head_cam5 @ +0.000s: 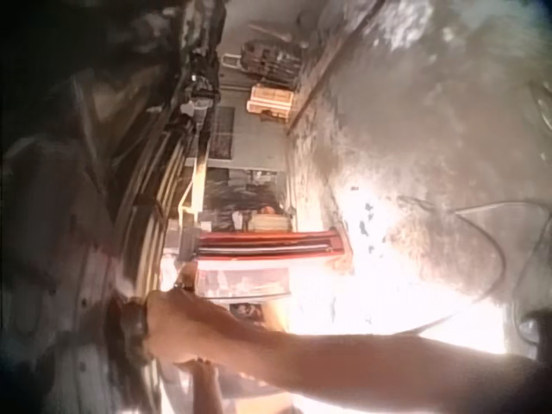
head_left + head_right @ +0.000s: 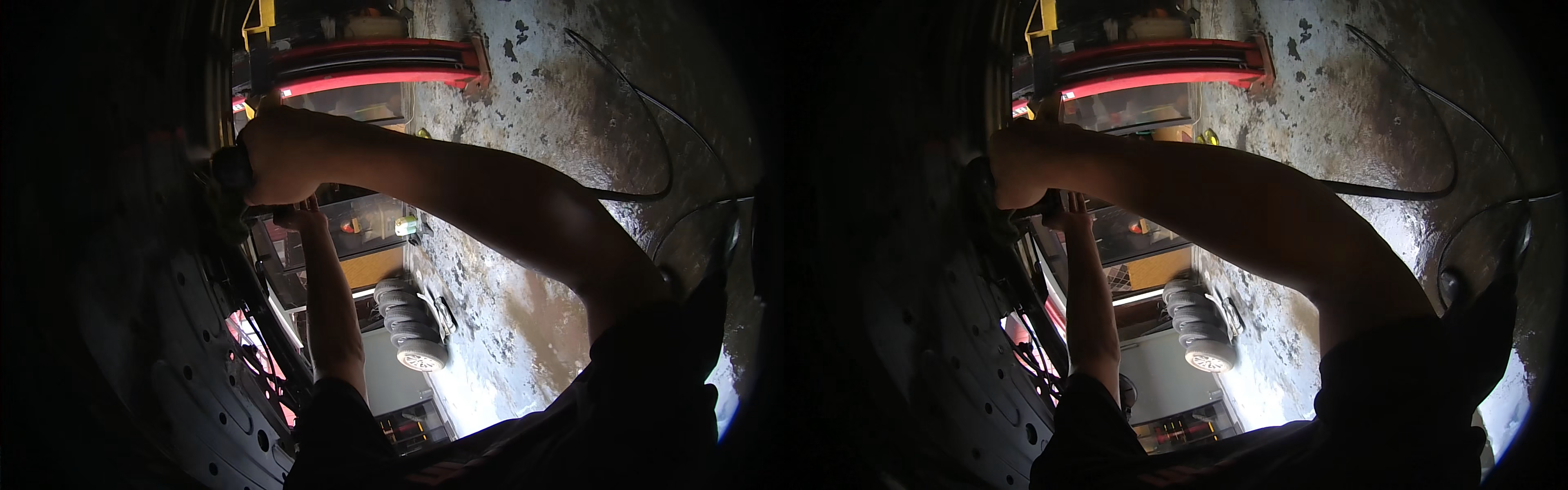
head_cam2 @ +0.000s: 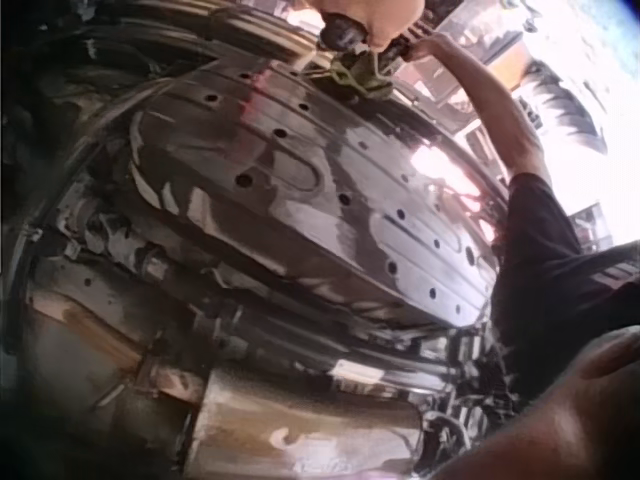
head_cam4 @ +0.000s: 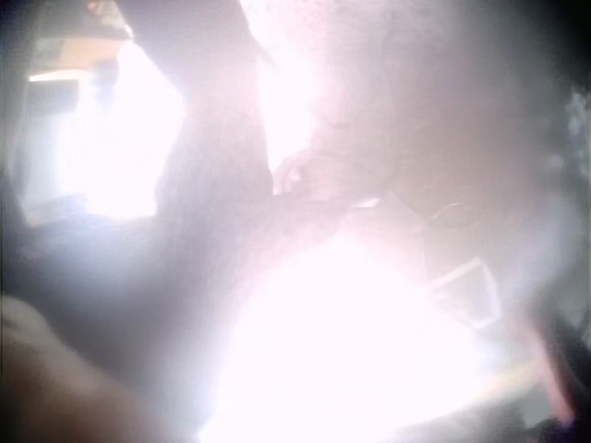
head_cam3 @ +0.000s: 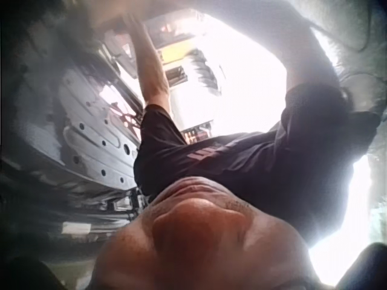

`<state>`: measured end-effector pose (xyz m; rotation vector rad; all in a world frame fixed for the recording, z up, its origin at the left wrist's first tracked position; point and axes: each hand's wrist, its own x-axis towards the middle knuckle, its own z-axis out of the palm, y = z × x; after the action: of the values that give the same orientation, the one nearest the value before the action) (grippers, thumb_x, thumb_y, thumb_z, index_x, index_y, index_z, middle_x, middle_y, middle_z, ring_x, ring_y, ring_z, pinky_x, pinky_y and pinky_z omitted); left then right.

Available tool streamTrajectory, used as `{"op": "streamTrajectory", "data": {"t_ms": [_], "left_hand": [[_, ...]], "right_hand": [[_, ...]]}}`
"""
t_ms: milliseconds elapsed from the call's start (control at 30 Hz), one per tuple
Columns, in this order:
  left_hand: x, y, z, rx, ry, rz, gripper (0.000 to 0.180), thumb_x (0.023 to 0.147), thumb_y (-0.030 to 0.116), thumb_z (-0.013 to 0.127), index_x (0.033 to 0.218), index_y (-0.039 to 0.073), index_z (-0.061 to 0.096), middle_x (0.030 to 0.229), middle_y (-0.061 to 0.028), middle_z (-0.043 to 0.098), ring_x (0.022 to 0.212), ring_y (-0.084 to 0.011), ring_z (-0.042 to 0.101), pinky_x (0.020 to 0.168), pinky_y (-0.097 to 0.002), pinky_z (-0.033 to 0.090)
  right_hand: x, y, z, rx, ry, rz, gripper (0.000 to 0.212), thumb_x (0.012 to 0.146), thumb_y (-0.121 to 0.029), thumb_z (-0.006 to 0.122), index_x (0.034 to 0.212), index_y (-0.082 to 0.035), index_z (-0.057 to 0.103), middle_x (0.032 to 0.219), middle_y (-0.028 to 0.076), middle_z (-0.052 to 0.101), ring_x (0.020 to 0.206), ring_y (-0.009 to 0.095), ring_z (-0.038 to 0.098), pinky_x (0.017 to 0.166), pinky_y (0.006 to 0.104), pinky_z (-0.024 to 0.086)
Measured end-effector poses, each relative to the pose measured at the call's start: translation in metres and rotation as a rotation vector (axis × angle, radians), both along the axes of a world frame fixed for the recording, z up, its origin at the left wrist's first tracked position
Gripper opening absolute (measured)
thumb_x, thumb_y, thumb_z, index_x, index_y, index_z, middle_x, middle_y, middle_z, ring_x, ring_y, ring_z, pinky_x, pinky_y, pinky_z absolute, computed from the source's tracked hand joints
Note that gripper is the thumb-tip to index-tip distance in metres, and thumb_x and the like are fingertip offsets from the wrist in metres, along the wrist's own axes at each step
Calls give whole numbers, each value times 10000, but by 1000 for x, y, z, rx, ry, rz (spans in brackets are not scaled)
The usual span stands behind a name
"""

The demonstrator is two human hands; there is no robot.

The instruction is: The person uses a pressure washer to clean the undercarriage of a vehicle raised on a lift. They systematically spray water on various components including the chassis, suspension, and exhaust system.

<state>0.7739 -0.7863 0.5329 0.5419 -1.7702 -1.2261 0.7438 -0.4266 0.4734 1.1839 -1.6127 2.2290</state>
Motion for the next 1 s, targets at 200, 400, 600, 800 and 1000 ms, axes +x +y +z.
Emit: {"op": "streamTrajectory", "data": {"t_ms": [200, 400, 600, 800, 1000], "left_hand": [[4, 5, -6, 52, 130, 14, 619, 912, 466, 369, 1414, 116, 456, 1413, -71, 454, 1333, -243, 415, 1095, -455, 377], [-5, 14, -8, -133, 51, 37, 666, 907, 539, 350, 1432, 136, 429, 1442, -70, 432, 1357, -218, 383, 1102, -477, 367], [-1, 19, -18, -86, 154, 6, 660, 912, 545, 339, 1405, 120, 446, 1432, -85, 439, 1328, -223, 407, 1093, -473, 375], [0, 30, -17, -128, 105, 93, 607, 946, 465, 223, 1373, 128, 491, 1410, -94, 467, 1262, -234, 459, 1066, -491, 393], [0, 11, -18, -119, 189, 100, 679, 917, 559, 314, 1364, 74, 475, 1392, -106, 496, 1321, -279, 456, 1079, -498, 389]], "right_hand": [[7, -44, 14, 33, -51, -57, 444, 805, -376, 707, 1038, 1, 713, 975, 202, 715, 973, 327, 696, 858, 415, 555], [13, -58, 17, 85, 22, -61, 384, 821, -317, 666, 1053, -15, 718, 1033, 192, 715, 1010, 316, 690, 876, 413, 549], [-6, -97, 51, 33, -70, -43, 371, 808, -278, 663, 1102, -58, 715, 1097, 162, 712, 1064, 300, 679, 894, 418, 541], [-50, -107, 75, 43, -171, -113, 380, 819, -270, 673, 1136, -63, 707, 1145, 157, 697, 1085, 311, 672, 886, 442, 552], [-107, -128, 94, 67, -181, -189, 361, 859, -271, 632, 1141, -59, 709, 1181, 156, 686, 1096, 316, 668, 895, 441, 552]]}}
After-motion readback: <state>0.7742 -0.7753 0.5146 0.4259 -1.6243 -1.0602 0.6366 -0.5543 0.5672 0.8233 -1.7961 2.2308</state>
